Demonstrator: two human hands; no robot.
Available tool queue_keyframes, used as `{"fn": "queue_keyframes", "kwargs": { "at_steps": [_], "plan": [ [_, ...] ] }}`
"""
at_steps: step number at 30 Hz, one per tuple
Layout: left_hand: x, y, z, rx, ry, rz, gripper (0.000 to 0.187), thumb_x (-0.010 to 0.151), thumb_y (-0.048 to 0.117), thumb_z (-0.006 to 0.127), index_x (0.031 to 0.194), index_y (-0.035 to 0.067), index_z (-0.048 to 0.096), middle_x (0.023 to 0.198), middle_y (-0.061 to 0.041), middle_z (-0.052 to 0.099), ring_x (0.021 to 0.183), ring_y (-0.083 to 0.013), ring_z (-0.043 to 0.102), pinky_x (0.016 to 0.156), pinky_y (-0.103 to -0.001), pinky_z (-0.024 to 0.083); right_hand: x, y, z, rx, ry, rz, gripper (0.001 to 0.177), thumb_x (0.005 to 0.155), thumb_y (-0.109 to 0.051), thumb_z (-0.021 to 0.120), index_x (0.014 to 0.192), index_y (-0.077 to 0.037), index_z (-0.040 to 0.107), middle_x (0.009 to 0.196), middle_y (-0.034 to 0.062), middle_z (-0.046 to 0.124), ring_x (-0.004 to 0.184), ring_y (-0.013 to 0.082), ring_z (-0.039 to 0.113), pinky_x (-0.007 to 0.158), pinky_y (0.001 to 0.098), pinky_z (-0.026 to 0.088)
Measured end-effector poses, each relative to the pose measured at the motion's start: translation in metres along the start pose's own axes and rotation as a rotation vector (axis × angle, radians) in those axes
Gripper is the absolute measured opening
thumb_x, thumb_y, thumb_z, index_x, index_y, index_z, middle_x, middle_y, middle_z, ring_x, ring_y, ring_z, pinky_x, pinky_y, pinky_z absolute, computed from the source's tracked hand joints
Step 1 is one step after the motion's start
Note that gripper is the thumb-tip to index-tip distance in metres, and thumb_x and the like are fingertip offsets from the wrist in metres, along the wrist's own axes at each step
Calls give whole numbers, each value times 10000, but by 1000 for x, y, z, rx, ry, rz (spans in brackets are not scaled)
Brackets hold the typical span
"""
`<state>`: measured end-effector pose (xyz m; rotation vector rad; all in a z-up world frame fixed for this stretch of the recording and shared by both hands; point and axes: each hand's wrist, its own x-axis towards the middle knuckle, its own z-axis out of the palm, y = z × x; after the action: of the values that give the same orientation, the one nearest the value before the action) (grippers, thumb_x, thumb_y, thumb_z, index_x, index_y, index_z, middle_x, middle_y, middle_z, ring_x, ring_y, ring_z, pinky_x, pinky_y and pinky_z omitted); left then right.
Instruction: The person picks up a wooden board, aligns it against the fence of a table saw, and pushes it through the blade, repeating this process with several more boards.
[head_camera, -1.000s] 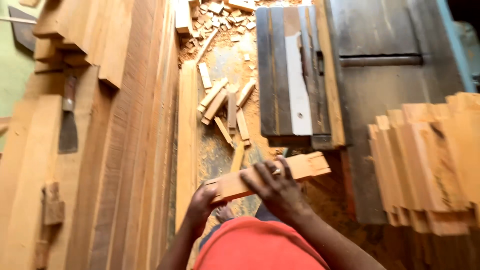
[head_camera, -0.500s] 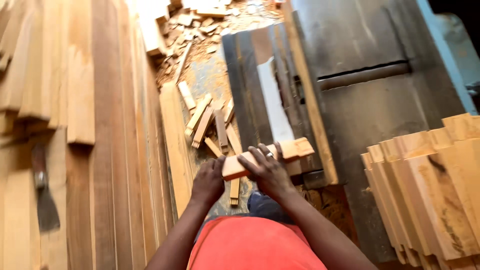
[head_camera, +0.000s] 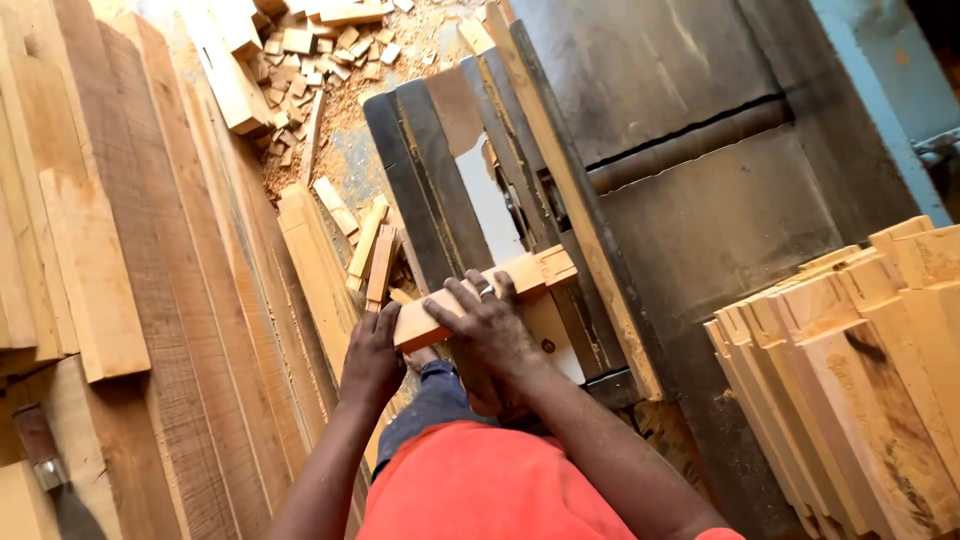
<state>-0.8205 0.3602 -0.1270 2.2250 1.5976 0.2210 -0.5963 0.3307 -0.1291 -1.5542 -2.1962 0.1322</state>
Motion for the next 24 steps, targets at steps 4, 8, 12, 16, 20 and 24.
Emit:
{"fn": "queue_keyframes", "kwargs": {
  "at_steps": [4, 8, 12, 16, 20, 24],
  "plan": [
    [18, -4, -6, 1, -38, 8, 650, 760, -37, 669, 1380, 94, 525, 1132, -177, 610, 1084, -401, 582, 976, -486, 493, 9, 2, 8, -7, 5, 21, 451, 901, -224, 638, 1343, -313, 663, 1358, 106, 623, 1280, 327, 555, 1055, 612, 276],
    [18, -5, -7, 1, -47, 1, 670, 735, -58, 661, 1376, 94, 542, 1148, -173, 612, 1099, -391, 589, 976, -480, 498, 13, 4, 9, 5, -29, 37, 469, 893, -211, 653, 1350, -313, 658, 1375, 111, 621, 1293, 332, 559, 1069, 589, 281],
    [29, -4, -13, 9, -58, 21, 672, 746, -63, 668, 1388, 76, 527, 1151, -177, 608, 1088, -392, 589, 964, -488, 502, 18, 6, 15, 15, -33, 60, 476, 900, -215, 666, 1365, -314, 645, 1379, 116, 619, 1299, 336, 557, 1068, 598, 275],
    [33, -4, -14, 15, -74, 7, 680, 750, -87, 651, 1395, 89, 522, 1154, -162, 614, 1095, -378, 598, 956, -489, 511, 17, 8, 25, -23, -39, 63, 461, 928, -213, 652, 1372, -335, 642, 1391, 113, 615, 1322, 327, 548, 1064, 592, 272],
    [38, -6, -14, 26, -88, -4, 705, 745, -84, 656, 1410, 96, 503, 1155, -162, 610, 1087, -382, 595, 955, -495, 509, 23, 10, 21, -26, -38, 66, 454, 923, -226, 644, 1363, -337, 646, 1392, 114, 611, 1323, 331, 540, 1056, 605, 266],
    [39, -11, -10, 31, -61, 18, 704, 743, -85, 656, 1402, 110, 503, 1166, -160, 610, 1093, -385, 593, 948, -496, 511, 25, 11, 24, -2, -30, 59, 444, 927, -243, 642, 1364, -323, 647, 1392, 125, 612, 1323, 327, 535, 1055, 609, 265]
  ]
}}
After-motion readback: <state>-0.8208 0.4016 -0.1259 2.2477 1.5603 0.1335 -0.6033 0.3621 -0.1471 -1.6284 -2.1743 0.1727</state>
